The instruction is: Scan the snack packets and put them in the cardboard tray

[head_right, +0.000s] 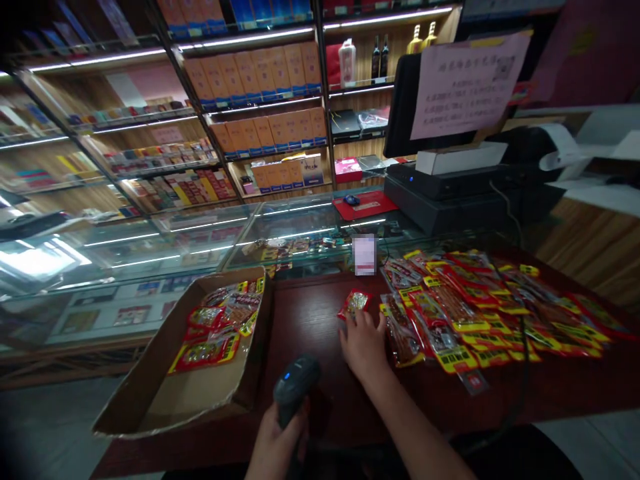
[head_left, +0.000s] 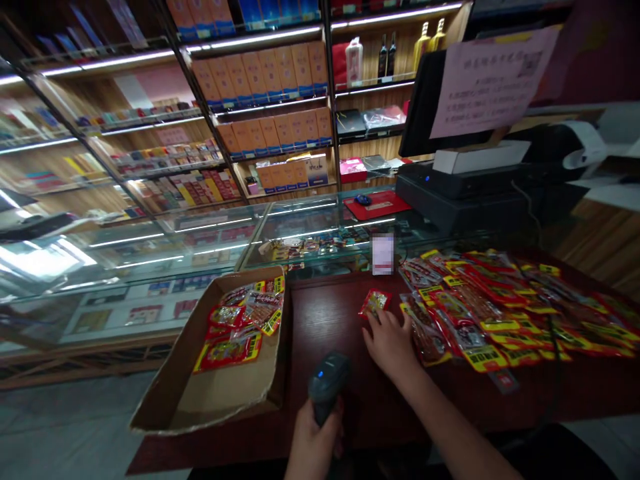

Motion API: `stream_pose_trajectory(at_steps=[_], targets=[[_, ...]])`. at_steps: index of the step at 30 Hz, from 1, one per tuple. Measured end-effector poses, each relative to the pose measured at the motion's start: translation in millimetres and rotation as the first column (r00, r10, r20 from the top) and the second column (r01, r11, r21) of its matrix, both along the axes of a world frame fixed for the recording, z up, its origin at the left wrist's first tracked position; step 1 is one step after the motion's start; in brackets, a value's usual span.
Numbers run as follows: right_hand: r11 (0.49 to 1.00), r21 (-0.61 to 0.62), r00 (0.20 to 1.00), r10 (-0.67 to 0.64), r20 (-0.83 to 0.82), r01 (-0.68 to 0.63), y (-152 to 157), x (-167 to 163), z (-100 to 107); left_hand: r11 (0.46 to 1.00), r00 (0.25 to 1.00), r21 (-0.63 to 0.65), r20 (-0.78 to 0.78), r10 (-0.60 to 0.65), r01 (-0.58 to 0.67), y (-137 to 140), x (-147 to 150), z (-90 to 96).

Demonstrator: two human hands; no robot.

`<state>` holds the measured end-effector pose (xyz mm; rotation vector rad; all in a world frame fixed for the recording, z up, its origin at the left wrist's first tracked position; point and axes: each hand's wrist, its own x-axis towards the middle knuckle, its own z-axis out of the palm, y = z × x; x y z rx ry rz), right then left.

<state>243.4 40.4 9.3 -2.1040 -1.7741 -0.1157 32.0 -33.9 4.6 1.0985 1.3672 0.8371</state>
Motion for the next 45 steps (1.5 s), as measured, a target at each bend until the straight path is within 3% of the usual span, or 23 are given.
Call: stream_pose_trajectory(at_steps=[4,8,12,17,21,27,37,41,45], targets=[[0.999,-0.012,0.990,0.043,-0.136,-0.045,-14.5,-6.6,1.7,0.998,0.999,-0.046,-0.008,-0.046,0.045,2.1,0.2,3.0],[0.997,-0.057,0.987,-0.058,-0.150,0.050,10.9,19.6,8.3,0.996,0.997,-0.042,-0.002,-0.080,0.080,4.2,-0.2,12.0],[0.994,-0.097,0.982,0.029,-0.188,-0.048,35.5,37.9,1.5,0.996,0.997,-0.029,-0.009,-0.080,0.080,2.7,0.6,17.9],[0.985,0.138,0.875,0.157,-0.457,-0.104,39.0,39.0,-14.2,0.997,0.998,-0.041,-0.023,-0.065,0.064,-0.1,3.1,19.4],[0.938,0.309,0.772,0.309,-0.555,-0.153,35.7,39.5,-9.1,0.996,0.992,-0.026,-0.096,-0.086,0.084,-3.1,5.1,26.0],[0.931,0.344,0.750,0.311,-0.584,-0.118,32.4,38.5,3.8,0.989,0.969,0.048,-0.212,-0.128,0.142,-7.0,11.9,40.2],[0.926,0.369,0.737,0.301,-0.605,-0.076,30.6,39.1,7.0,0.988,0.975,0.021,-0.168,-0.147,0.153,-5.2,15.7,46.2],[0.955,0.296,0.607,0.226,-0.762,0.016,29.3,41.5,-0.8,0.991,0.993,-0.093,-0.049,-0.104,0.099,-11.4,13.1,36.5],[0.987,0.145,0.285,0.118,-0.951,0.075,39.9,18.0,9.9,0.986,0.995,-0.166,0.088,0.040,-0.025,-11.9,8.0,19.0]])
